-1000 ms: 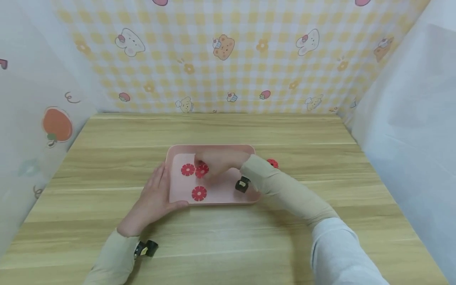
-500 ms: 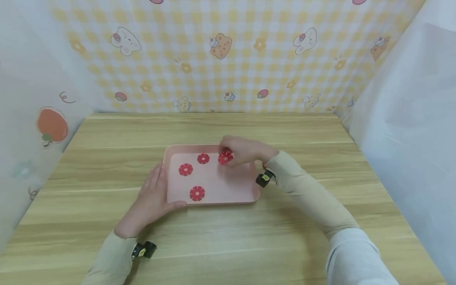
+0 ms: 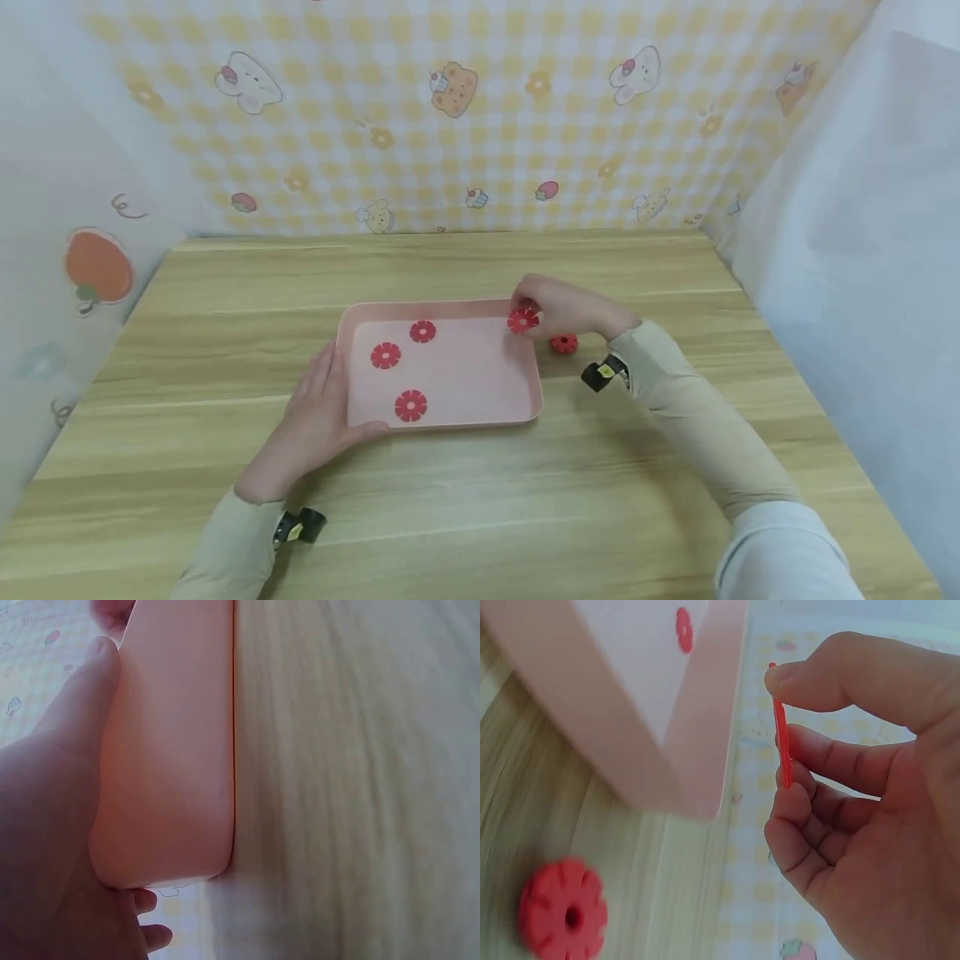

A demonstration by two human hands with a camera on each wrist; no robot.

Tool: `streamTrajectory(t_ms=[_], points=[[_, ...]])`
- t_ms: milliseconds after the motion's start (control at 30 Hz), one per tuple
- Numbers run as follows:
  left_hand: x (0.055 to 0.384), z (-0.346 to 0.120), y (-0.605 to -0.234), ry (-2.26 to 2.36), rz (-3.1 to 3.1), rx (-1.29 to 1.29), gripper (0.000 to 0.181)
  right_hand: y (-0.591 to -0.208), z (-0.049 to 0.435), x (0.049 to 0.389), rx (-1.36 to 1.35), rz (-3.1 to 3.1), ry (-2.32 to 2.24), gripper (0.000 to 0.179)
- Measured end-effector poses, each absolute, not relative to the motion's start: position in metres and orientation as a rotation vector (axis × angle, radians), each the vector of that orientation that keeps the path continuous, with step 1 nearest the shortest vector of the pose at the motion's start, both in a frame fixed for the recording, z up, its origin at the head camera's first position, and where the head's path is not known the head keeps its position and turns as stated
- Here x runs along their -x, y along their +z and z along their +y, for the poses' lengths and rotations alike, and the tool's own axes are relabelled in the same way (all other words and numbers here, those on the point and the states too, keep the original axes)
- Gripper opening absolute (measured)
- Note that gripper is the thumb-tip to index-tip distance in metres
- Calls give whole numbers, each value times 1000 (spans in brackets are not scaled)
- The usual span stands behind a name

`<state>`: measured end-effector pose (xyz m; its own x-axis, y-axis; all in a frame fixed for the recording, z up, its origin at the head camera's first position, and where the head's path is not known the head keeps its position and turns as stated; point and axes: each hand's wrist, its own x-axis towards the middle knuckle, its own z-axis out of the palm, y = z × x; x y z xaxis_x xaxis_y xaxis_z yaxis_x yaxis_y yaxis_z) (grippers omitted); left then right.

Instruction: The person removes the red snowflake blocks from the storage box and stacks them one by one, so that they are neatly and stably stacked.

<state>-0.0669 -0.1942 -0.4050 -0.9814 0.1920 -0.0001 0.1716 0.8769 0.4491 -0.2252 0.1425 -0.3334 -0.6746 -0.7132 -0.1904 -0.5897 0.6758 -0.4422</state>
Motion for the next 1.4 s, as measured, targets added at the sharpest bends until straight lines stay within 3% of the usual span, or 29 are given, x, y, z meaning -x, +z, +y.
streamTrajectory(t_ms=[567, 1400], points=[[69, -193, -406, 681, 3005, -304, 128, -364, 201, 225, 910, 2614, -472, 34], [68, -193, -405, 698, 2993, -290, 128, -375, 208, 227, 936, 2590, -526, 36]])
